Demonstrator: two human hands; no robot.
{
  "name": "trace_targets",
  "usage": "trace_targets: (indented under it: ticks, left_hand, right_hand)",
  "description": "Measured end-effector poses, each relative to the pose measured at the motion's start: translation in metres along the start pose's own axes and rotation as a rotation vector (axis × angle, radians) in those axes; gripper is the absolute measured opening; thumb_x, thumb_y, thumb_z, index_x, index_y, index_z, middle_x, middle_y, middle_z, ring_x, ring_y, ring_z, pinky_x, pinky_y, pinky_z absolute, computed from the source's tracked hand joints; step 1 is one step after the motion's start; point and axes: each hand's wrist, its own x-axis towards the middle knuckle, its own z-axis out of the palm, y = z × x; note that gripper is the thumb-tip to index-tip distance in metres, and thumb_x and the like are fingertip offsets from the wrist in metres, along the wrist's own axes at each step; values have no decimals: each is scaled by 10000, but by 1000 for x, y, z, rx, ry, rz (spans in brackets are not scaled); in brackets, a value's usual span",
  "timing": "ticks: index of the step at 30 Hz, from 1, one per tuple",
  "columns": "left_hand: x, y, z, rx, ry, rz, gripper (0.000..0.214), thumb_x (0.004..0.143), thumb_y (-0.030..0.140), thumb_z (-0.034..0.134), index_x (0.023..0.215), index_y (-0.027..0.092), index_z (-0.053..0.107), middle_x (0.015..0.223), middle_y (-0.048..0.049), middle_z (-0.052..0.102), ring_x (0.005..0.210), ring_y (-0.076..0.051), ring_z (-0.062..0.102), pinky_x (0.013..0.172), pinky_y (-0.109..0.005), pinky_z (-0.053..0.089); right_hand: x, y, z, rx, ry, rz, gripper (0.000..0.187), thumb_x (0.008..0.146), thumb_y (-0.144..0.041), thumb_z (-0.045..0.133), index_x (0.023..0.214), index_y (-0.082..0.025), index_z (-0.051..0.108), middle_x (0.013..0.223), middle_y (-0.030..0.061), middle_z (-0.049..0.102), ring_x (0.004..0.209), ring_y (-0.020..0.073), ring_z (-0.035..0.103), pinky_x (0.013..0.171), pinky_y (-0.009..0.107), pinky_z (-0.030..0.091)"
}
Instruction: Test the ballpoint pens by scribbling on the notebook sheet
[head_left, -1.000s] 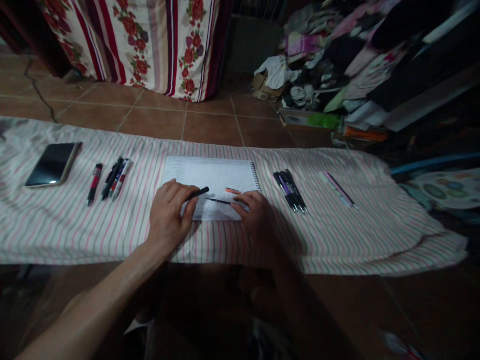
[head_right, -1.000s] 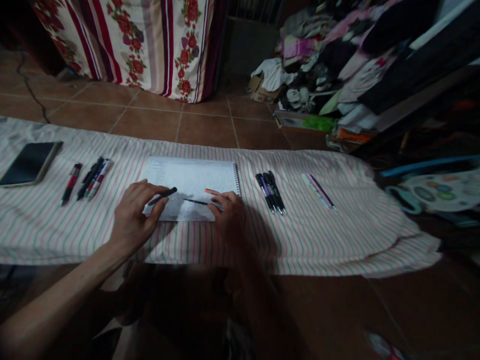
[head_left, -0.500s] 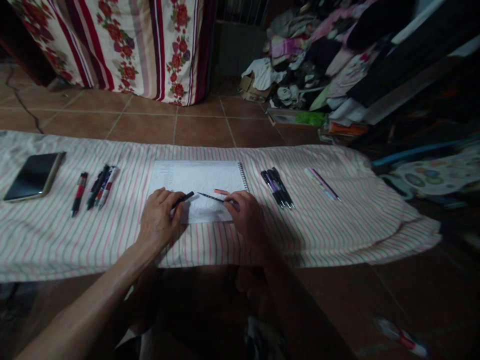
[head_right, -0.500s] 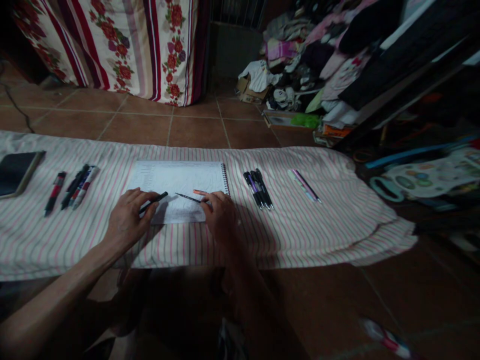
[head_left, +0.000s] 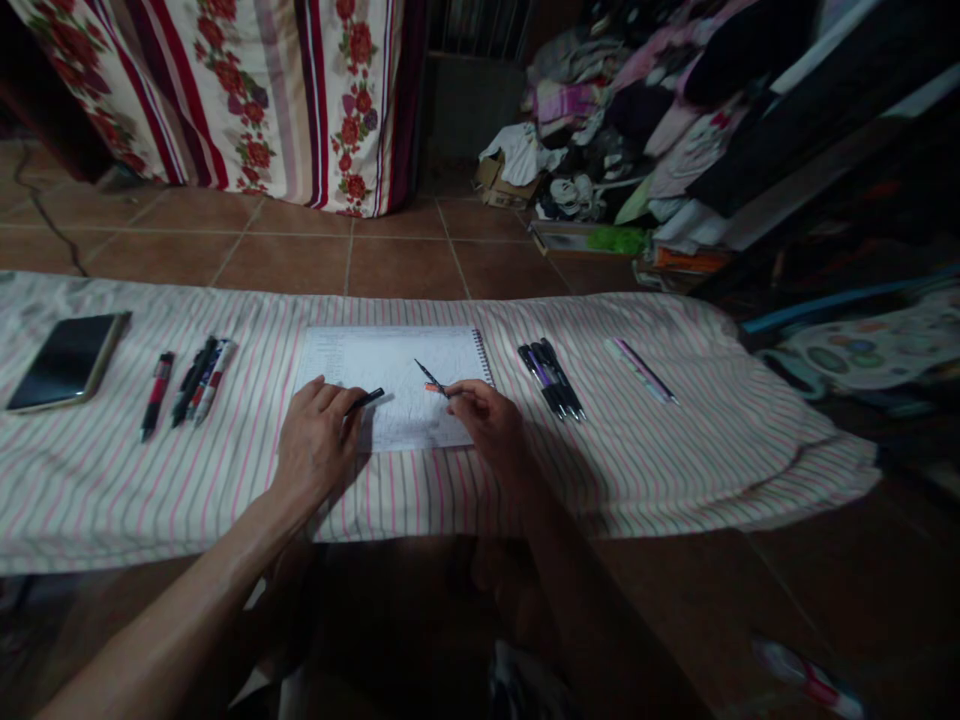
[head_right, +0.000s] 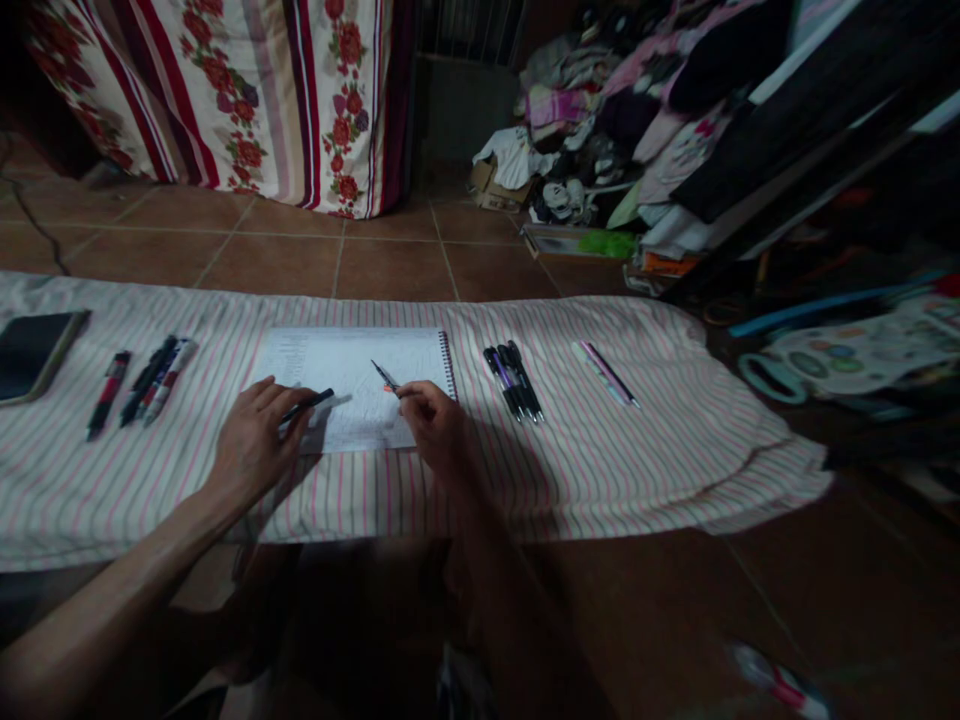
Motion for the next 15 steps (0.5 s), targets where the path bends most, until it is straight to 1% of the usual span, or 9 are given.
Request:
trace_targets:
  ticks: [4, 9, 12, 15]
  left_hand:
    - [1, 1, 0, 17, 11, 15, 193, 855, 230, 469, 974, 176, 612, 847, -78, 659, 843, -238, 592, 947, -480, 427]
    - [2, 0, -1, 32, -12, 27, 209, 855, 200, 455, 985, 158, 613, 848, -87, 655, 814, -227, 579, 965, -474, 408]
    - [2, 0, -1, 41, -9, 23, 213, 852, 200, 453, 989, 173, 614, 843, -83, 651, 819, -229, 577, 957, -482, 411]
    - [2, 0, 0, 36, 3, 25, 213, 849, 209, 455, 982, 184, 619, 829, -80, 650, 822, -233, 580, 944, -487, 420]
  right_hand:
    - [-1, -6, 0, 190, -35, 66, 160, 713, -297, 561, 810, -198, 642, 640, -6, 645, 614, 127, 584, 568, 234, 413]
    - [-2, -8, -1, 314, -92, 124, 188, 716, -344, 595, 829, -206, 658, 688, -6, 642, 639, 115, 560, 610, 241, 419]
    - [0, -8, -1, 359, -115, 113, 219, 732, -383, 595, 840, -204, 661, 734, 5, 645, 649, 112, 545, 630, 248, 420]
    - [0, -11, -1, 421, -106, 94, 271, 735, -441, 585, 831, -198, 652, 804, 29, 653, 698, 124, 547, 653, 257, 426]
